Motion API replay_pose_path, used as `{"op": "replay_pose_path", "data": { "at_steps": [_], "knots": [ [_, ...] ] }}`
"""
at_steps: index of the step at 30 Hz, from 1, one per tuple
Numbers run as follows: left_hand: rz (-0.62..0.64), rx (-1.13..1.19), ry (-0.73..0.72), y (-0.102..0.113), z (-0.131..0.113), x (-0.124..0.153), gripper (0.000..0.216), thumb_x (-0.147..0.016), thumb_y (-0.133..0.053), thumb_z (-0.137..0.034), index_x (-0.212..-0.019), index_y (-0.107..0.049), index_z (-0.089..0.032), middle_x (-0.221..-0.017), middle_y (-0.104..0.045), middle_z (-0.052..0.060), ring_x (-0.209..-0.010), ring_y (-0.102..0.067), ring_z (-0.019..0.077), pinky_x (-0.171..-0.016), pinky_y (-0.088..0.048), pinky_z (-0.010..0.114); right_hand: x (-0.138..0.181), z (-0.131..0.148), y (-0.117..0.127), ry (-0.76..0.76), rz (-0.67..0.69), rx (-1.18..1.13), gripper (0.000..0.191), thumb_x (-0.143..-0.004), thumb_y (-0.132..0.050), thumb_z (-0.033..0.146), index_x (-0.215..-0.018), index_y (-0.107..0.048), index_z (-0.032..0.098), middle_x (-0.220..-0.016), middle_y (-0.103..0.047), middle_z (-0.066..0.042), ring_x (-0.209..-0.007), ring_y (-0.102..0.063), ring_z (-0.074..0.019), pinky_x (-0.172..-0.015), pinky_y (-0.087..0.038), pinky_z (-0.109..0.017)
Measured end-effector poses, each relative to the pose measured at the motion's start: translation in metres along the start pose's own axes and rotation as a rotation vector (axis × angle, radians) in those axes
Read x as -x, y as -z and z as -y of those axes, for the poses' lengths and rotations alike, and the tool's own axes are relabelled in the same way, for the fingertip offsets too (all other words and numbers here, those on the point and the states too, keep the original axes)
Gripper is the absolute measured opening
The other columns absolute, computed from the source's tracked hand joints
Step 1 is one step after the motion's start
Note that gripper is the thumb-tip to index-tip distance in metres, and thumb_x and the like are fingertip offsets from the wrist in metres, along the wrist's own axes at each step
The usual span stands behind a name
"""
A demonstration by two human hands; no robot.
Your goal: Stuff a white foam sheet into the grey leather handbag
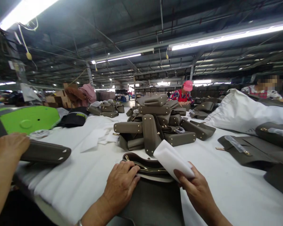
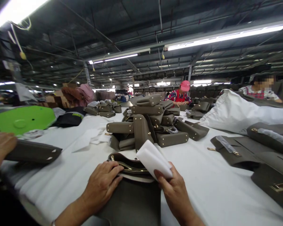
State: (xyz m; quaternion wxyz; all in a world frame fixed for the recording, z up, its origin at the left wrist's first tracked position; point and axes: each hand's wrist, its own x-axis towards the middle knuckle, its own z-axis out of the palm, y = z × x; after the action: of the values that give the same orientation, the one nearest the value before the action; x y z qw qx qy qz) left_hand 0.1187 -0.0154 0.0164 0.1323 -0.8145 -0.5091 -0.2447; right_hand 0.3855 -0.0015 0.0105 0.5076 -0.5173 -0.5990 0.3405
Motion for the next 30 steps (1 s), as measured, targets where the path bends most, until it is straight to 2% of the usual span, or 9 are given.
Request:
{"op": "replay_pose_path", "data": {
  "at_steps": [3, 7, 10, 12, 14, 17, 20, 25, 30],
  "knots": [
    [0.137, -0.051, 0.034, 0.013, -0.008, -0.014, 0.018, -0.092, -0.055, -0.034, -0.108, -0.059, -0.027, -0.104, -0.06, 0.005, -0.099, -0.051, 0.0286, -0.086, -0.042, 0.05, 0.0, -0.003, -0.001, 0.002, 0.0, -0.002, 0.055, -0.076, -0.057, 0.066, -0.101, -0.053, 0.017, -0.075, -0.057, 0.0, -0.065, -0.052, -0.0147, -0.06, -0.045, -0.028],
    [0.229, -0.108, -0.031, 0.029, -0.014, -0.029, 0.021, -0.087, -0.06, -0.044, -0.089, -0.061, -0.023, -0.098, -0.064, 0.003, -0.106, -0.049, 0.031, -0.093, -0.037, 0.052, 0.001, -0.003, -0.001, 0.016, 0.007, -0.013, 0.053, -0.076, -0.059, 0.064, -0.102, -0.053, 0.018, -0.08, -0.059, -0.001, -0.07, -0.054, -0.0156, -0.064, -0.047, -0.027],
    [0.29, -0.059, -0.028, 0.027, -0.014, -0.03, 0.032, -0.088, -0.057, -0.048, -0.112, -0.06, -0.027, -0.105, -0.068, 0.003, -0.118, -0.045, 0.035, -0.099, -0.033, 0.057, 0.002, -0.001, 0.001, 0.004, 0.024, -0.074, 0.053, -0.077, -0.061, 0.063, -0.102, -0.054, 0.017, -0.083, -0.06, -0.003, -0.075, -0.056, -0.0166, -0.066, -0.048, -0.027],
    [0.312, -0.038, 0.007, 0.022, -0.012, -0.026, 0.052, -0.086, -0.057, -0.054, -0.132, -0.048, -0.032, -0.111, -0.068, 0.004, -0.124, -0.042, 0.0381, -0.102, -0.028, 0.061, 0.002, 0.0, 0.001, -0.005, 0.047, -0.146, 0.053, -0.076, -0.063, 0.061, -0.104, -0.054, 0.016, -0.085, -0.06, -0.004, -0.077, -0.057, -0.0172, -0.065, -0.049, -0.026],
    [0.313, -0.02, 0.033, 0.016, -0.012, -0.022, 0.061, -0.083, -0.058, -0.06, -0.136, -0.045, -0.032, -0.115, -0.067, 0.005, -0.129, -0.038, 0.0392, -0.109, -0.018, 0.063, 0.002, 0.001, 0.002, -0.022, 0.063, -0.23, 0.054, -0.075, -0.066, 0.059, -0.104, -0.054, 0.015, -0.086, -0.061, -0.005, -0.076, -0.058, -0.0177, -0.063, -0.05, -0.026],
    [0.309, 0.02, 0.028, 0.012, -0.012, -0.021, 0.054, -0.078, -0.061, -0.065, -0.118, -0.06, -0.029, -0.117, -0.065, 0.006, -0.14, -0.025, 0.0378, -0.117, -0.002, 0.06, 0.003, 0.002, 0.006, -0.035, 0.088, -0.34, 0.05, -0.074, -0.067, 0.056, -0.098, -0.056, 0.014, -0.077, -0.059, -0.004, -0.066, -0.056, -0.0157, -0.054, -0.049, -0.025],
    [0.32, 0.058, 0.018, 0.013, -0.011, -0.024, 0.05, -0.074, -0.063, -0.068, -0.1, -0.067, -0.026, -0.115, -0.064, 0.008, -0.145, -0.014, 0.0368, -0.119, 0.0, 0.058, 0.006, 0.006, 0.012, -0.025, 0.106, -0.387, 0.045, -0.076, -0.066, 0.054, -0.096, -0.056, 0.015, -0.068, -0.055, 0.0, -0.056, -0.05, -0.0117, -0.045, -0.042, -0.021],
    [0.349, 0.113, 0.0, 0.016, -0.005, -0.031, 0.054, -0.071, -0.062, -0.072, -0.094, -0.071, -0.024, -0.117, -0.063, 0.012, -0.146, -0.013, 0.0381, -0.118, -0.001, 0.061, 0.005, 0.026, 0.013, 0.067, 0.172, -0.177, 0.049, -0.079, -0.065, 0.051, -0.115, -0.053, 0.019, -0.084, -0.062, -0.002, -0.071, -0.056, -0.0139, -0.058, -0.044, -0.022],
    [0.331, 0.158, -0.049, 0.015, 0.004, -0.038, 0.058, -0.07, -0.065, -0.07, -0.105, -0.071, -0.024, -0.123, -0.062, 0.012, -0.144, -0.017, 0.0406, -0.118, -0.005, 0.062, -0.009, 0.049, -0.007, 0.211, 0.365, 0.265, 0.037, -0.086, -0.051, 0.049, -0.11, -0.057, 0.021, -0.093, -0.065, -0.003, -0.084, -0.06, -0.0179, -0.074, -0.045, -0.028]
  ]
}}
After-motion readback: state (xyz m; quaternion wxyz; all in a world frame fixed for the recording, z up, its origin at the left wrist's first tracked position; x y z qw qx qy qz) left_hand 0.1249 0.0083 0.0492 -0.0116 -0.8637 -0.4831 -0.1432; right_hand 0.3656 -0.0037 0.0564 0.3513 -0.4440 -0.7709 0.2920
